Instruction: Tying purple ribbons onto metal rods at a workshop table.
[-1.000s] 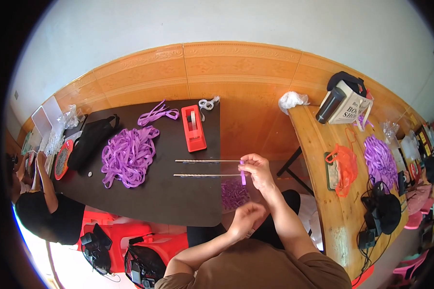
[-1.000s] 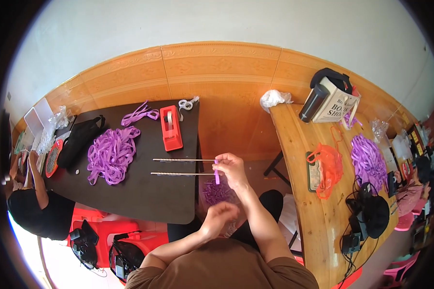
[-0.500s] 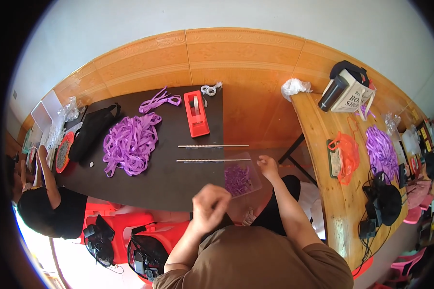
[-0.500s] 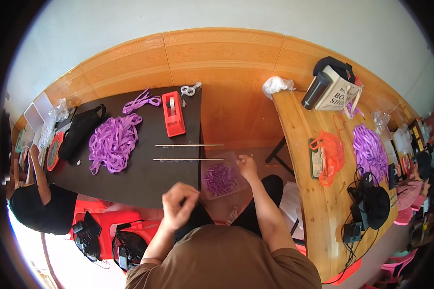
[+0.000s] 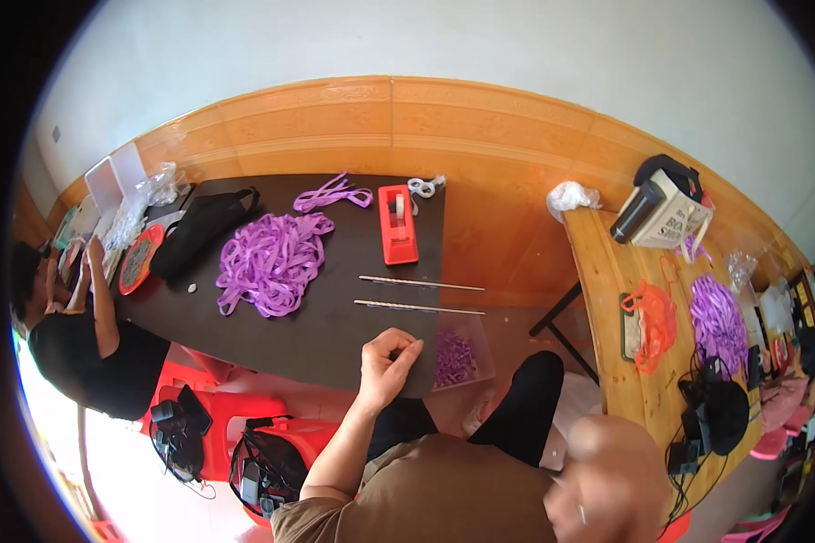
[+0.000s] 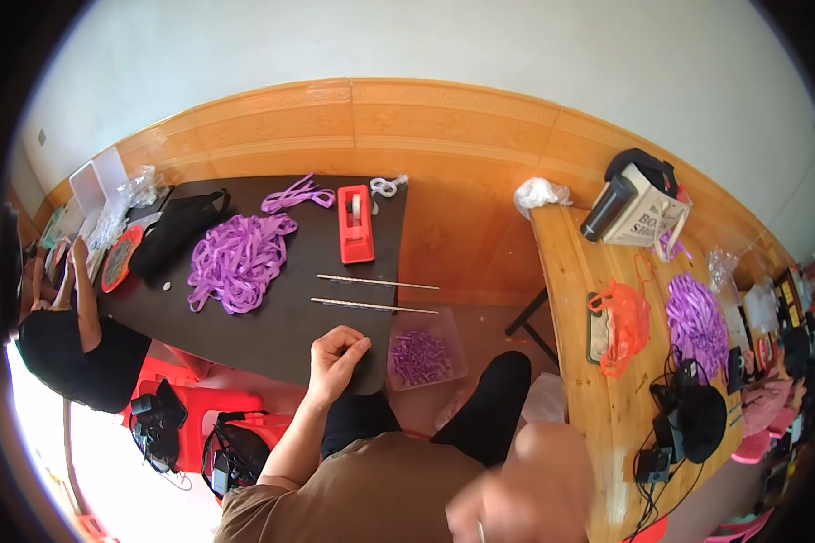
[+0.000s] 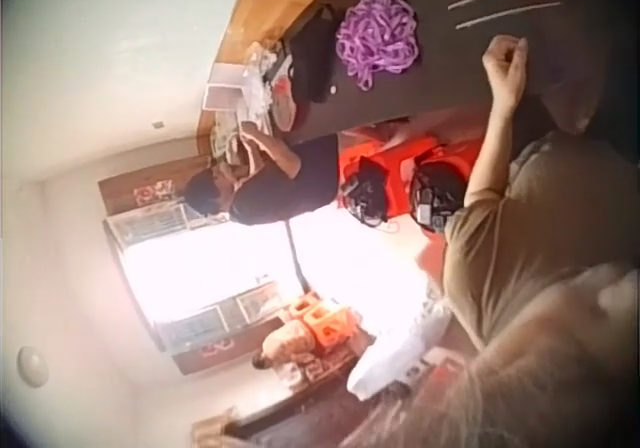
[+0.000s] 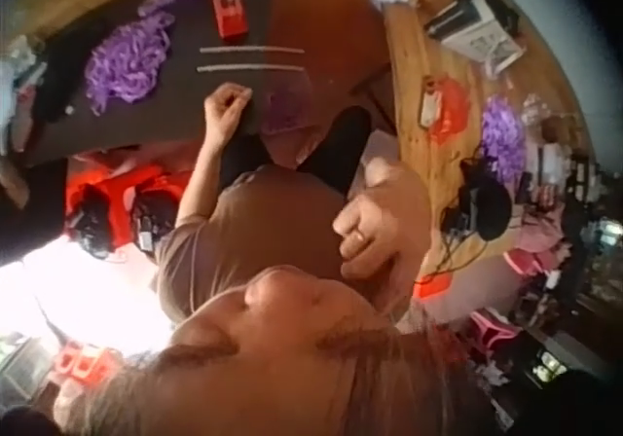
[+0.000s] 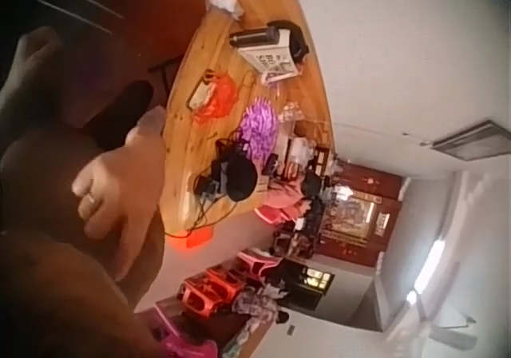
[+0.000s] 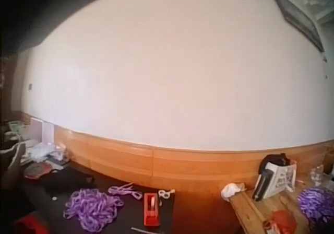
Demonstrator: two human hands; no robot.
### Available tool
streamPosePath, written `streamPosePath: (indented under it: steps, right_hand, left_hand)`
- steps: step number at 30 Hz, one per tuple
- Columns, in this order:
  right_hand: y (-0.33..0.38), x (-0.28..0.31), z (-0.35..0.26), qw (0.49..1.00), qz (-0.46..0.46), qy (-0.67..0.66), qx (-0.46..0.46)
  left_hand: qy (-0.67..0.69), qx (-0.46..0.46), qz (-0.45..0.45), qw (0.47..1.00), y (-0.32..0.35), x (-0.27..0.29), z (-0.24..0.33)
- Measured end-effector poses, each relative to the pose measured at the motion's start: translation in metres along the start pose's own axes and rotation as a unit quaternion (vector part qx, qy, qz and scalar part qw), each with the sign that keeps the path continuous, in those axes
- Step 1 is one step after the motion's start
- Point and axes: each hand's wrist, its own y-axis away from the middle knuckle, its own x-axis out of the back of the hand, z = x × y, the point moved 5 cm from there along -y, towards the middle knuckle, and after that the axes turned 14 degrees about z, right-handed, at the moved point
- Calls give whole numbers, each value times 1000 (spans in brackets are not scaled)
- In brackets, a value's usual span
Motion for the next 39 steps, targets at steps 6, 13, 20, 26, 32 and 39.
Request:
streamPosePath:
  steps: [6,13,20,26,32,39]
  right_hand:
    - [-7,-77,-56,895,-404,170,-79]
    - [-28,-82,-74,909,-288,302,-4]
    - [-28,-81,-78,911,-246,330,1]
    - [-34,-77,-77,915,-298,264,-61]
    - [-38,-56,-73,906,-256,325,-93]
    - [-31,-30,-69,948,-167,240,-125]
  left_hand:
    - [-11,36,5,999,4,8,-2]
    - [-31,0,25,999,5,11,-3]
    - [-63,-6,17,998,9,11,3]
    - [10,77,-49,996,-1,13,6]
    - [-221,-115,48,967,-99,68,32]
    - [-594,-253,170,744,-158,123,25]
